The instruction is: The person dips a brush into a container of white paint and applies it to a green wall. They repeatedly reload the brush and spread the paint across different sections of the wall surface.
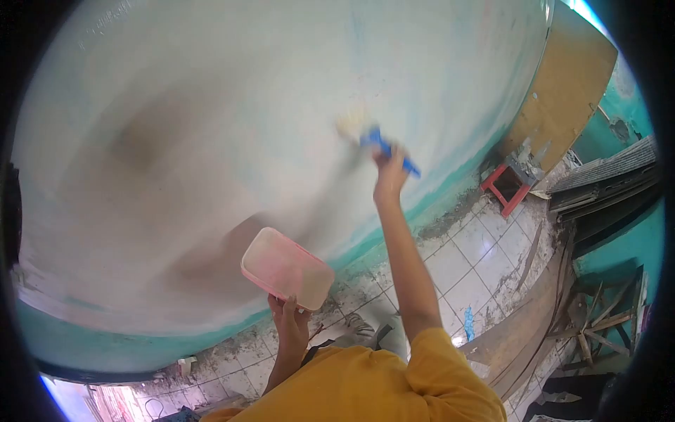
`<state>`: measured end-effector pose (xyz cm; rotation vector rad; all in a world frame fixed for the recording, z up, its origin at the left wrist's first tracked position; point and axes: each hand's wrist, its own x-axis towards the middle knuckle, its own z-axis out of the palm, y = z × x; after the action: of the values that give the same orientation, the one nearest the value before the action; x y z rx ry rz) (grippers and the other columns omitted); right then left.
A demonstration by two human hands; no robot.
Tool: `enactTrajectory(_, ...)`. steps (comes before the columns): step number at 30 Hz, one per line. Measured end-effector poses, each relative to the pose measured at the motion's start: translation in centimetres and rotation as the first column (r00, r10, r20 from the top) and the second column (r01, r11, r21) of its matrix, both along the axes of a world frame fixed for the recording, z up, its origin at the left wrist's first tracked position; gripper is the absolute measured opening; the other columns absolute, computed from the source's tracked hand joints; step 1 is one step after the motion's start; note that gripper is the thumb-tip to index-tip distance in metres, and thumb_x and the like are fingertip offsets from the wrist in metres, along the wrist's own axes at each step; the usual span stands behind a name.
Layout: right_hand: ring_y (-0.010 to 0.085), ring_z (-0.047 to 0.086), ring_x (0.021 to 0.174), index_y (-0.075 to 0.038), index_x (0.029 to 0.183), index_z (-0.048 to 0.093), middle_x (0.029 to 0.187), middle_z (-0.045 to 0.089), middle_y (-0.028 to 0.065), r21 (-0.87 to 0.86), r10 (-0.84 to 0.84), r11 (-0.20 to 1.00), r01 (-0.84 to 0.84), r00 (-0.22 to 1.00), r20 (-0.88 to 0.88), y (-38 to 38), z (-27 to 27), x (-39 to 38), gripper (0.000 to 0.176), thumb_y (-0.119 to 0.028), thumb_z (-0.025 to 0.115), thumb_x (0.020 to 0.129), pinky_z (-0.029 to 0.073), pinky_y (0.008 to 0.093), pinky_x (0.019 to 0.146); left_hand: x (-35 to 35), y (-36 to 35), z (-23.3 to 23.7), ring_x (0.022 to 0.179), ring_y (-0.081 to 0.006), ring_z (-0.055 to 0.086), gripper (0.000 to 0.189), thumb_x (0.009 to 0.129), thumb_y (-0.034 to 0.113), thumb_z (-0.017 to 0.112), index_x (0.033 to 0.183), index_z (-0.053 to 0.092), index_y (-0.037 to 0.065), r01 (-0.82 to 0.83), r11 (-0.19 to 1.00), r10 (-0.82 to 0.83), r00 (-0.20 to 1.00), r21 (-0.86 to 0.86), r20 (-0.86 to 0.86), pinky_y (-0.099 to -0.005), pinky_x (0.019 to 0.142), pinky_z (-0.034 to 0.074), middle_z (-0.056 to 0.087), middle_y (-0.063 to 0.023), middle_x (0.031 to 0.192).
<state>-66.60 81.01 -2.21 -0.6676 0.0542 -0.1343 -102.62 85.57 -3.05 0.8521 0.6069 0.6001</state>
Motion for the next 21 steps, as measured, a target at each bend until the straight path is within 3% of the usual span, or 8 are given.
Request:
enactTrajectory(2, 0.0180, 0.064, 0.078, -0.001, 0.104, 0.059, 0.090, 0.064, 0.0083, -0.167, 0.008, 0.986, -0.026, 0.994, -0.110, -0.9, -8.3, -2.9, 0.024, -0.024, 0.051, 0.099, 0.055, 0.0323, 0.070, 0.2, 0.0, 0.1, 0.105, -0.0168, 0.049, 0.054, 0.092, 0.014, 0.059, 0.137, 0.028, 0.012, -0.022, 1.000, 0.022, 1.000, 0.017, 0.000, -0.0400, 0.083, 0.049, 0.044, -0.0043, 0.122)
enactTrajectory(5, 0.0189, 0.066, 0.073, 0.000, 0.102, 0.060, 0.085, 0.066, 0.0100, -0.329, 0.031, 0.940, -0.095, 0.981, -0.193, -1.8, -11.1, -5.5, 0.025, -0.023, 0.051, 0.098, 0.057, 0.0317, 0.066, -0.1, 0.4, -0.3, 0.103, -0.0163, 0.048, 0.056, 0.092, 0.015, 0.060, 0.137, 0.028, 0.012, -0.011, 0.999, 0.012, 0.999, 0.035, -0.031, -0.0397, 0.081, 0.049, 0.045, -0.0039, 0.121)
enactTrajectory(6, 0.0196, 0.067, 0.071, 0.001, 0.102, 0.061, 0.082, 0.067, 0.0114, -0.391, 0.052, 0.909, -0.142, 0.971, -0.232, -1.8, -11.1, -5.8, 0.025, -0.022, 0.052, 0.098, 0.057, 0.0316, 0.065, 0.0, 0.4, -0.3, 0.104, -0.0162, 0.048, 0.056, 0.092, 0.015, 0.060, 0.137, 0.028, 0.012, -0.012, 0.999, 0.013, 0.999, 0.031, -0.048, -0.0394, 0.080, 0.049, 0.045, -0.0040, 0.121)
enactTrajectory(10, 0.0188, 0.068, 0.065, 0.003, 0.096, 0.062, 0.079, 0.068, 0.0127, -0.513, -0.011, 0.856, 0.065, 0.994, 0.108, -0.5, -1.1, -2.1, 0.024, -0.019, 0.051, 0.097, 0.057, 0.0315, 0.062, -0.2, 0.5, -0.2, 0.104, -0.0166, 0.049, 0.056, 0.092, 0.016, 0.060, 0.137, 0.028, 0.012, -0.002, 0.999, 0.004, 0.999, 0.032, -0.045, -0.0403, 0.081, 0.049, 0.045, -0.0046, 0.122)
enactTrajectory(13, 0.0198, 0.069, 0.069, 0.004, 0.096, 0.063, 0.082, 0.069, 0.0135, -0.407, -0.001, 0.905, 0.122, 0.959, 0.284, -0.6, 11.6, -2.0, 0.026, -0.019, 0.051, 0.096, 0.058, 0.0319, 0.065, -0.7, 1.0, -0.9, 0.122, -0.0231, 0.045, 0.061, 0.093, 0.009, 0.058, 0.141, 0.021, 0.010, 0.033, 0.999, -0.033, 0.999, 0.010, -0.010, -0.0427, 0.092, 0.050, 0.037, -0.0086, 0.134)
enactTrajectory(16, 0.0235, 0.068, 0.077, 0.005, 0.103, 0.059, 0.090, 0.068, 0.0159, -0.235, 0.054, 0.971, 0.043, 0.919, 0.391, -0.8, 18.4, -2.5, 0.027, -0.019, 0.048, 0.097, 0.056, 0.0346, 0.077, -0.5, 0.9, -0.7, 0.123, -0.0228, 0.045, 0.061, 0.093, 0.010, 0.058, 0.141, 0.022, 0.010, 0.024, 1.000, -0.024, 0.999, 0.004, 0.021, -0.0434, 0.093, 0.050, 0.037, -0.0086, 0.134)
enactTrajectory(18, 0.0237, 0.067, 0.076, 0.005, 0.105, 0.058, 0.089, 0.067, 0.0151, -0.167, 0.076, 0.986, -0.005, 0.902, 0.426, -0.6, 18.2, -2.6, 0.028, -0.019, 0.047, 0.098, 0.056, 0.0346, 0.079, -0.1, 0.6, -0.2, 0.116, -0.0204, 0.047, 0.058, 0.092, 0.013, 0.059, 0.139, 0.024, 0.011, 0.020, 1.000, -0.020, 1.000, 0.009, 0.013, -0.0432, 0.090, 0.050, 0.040, -0.0072, 0.130)
enactTrajectory(21, 0.0206, 0.064, 0.082, 0.001, 0.107, 0.057, 0.094, 0.064, 0.0105, -0.052, 0.005, 0.999, 0.010, 0.962, 0.274, 0.8, 10.3, -2.3, 0.031, -0.027, 0.046, 0.102, 0.054, 0.0349, 0.081, 0.0, 0.4, -0.2, 0.110, -0.0186, 0.049, 0.056, 0.092, 0.016, 0.059, 0.137, 0.027, 0.012, 0.025, 0.999, -0.025, 1.000, 0.025, 0.000, -0.0434, 0.087, 0.050, 0.043, -0.0062, 0.126)
